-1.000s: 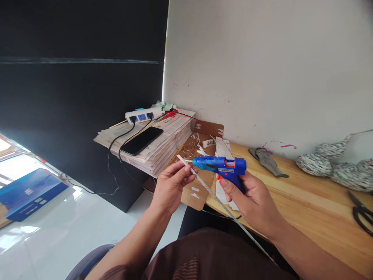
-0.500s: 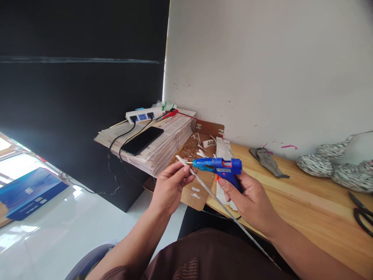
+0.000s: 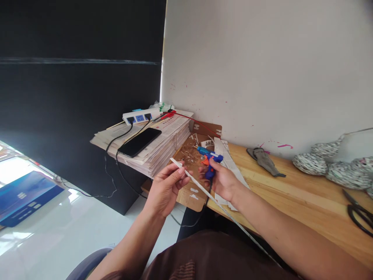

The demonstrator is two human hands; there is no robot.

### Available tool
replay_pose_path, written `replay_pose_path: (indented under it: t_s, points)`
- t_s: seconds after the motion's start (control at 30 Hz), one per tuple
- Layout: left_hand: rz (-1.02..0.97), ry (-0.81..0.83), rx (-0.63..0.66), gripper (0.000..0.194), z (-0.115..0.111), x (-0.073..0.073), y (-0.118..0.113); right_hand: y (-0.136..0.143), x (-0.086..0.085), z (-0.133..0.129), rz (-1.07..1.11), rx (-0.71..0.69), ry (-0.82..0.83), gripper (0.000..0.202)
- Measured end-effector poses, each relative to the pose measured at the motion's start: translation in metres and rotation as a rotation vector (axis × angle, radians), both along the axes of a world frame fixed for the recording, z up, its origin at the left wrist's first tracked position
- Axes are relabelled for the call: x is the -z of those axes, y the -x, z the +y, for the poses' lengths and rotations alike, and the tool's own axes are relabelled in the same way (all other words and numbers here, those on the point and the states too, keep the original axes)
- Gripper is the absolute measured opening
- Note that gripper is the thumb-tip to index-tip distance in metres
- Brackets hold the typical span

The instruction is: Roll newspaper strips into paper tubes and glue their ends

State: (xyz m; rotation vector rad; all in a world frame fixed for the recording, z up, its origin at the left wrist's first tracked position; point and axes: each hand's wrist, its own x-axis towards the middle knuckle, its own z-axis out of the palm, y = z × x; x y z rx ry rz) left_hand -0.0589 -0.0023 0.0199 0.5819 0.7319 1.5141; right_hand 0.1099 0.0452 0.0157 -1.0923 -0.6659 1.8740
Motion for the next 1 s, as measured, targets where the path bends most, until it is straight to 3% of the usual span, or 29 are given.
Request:
replay_pose_path:
  t_s: [0.23,0.33,0.6,0.73,0.83,0.9,1.0]
  points:
    - [0.022,0.001,0.079,0.019,0.0,-0.003,0.0,0.061,0.028,0.056,-0.073,-0.08,0.14,0.047]
    - [0.031,0.01,0.084,0.019,0.001,-0.003,0.001,0.078,0.034,0.072,-0.125,-0.105,0.151,0.046]
    - [0.032,0.011,0.083,0.02,0.004,-0.001,0.003,0.063,0.042,0.08,-0.422,-0.28,0.089,0.041]
    - [0.03,0.011,0.085,0.02,0.005,0.001,0.001,0.036,0.022,0.058,-0.667,-0.492,-0.047,0.053]
    - [0.04,0.002,0.096,0.018,0.005,0.001,-0.001,0.01,0.004,0.018,-0.468,-0.676,-0.331,0.064]
    - [0.046,0.009,0.106,0.018,0.006,0.001,-0.004,-0.007,-0.004,-0.012,-0.34,-0.622,-0.436,0.054]
    - [0.047,0.021,0.136,0.018,0.007,0.0,-0.014,-0.025,-0.01,-0.045,-0.453,-0.373,-0.538,0.04]
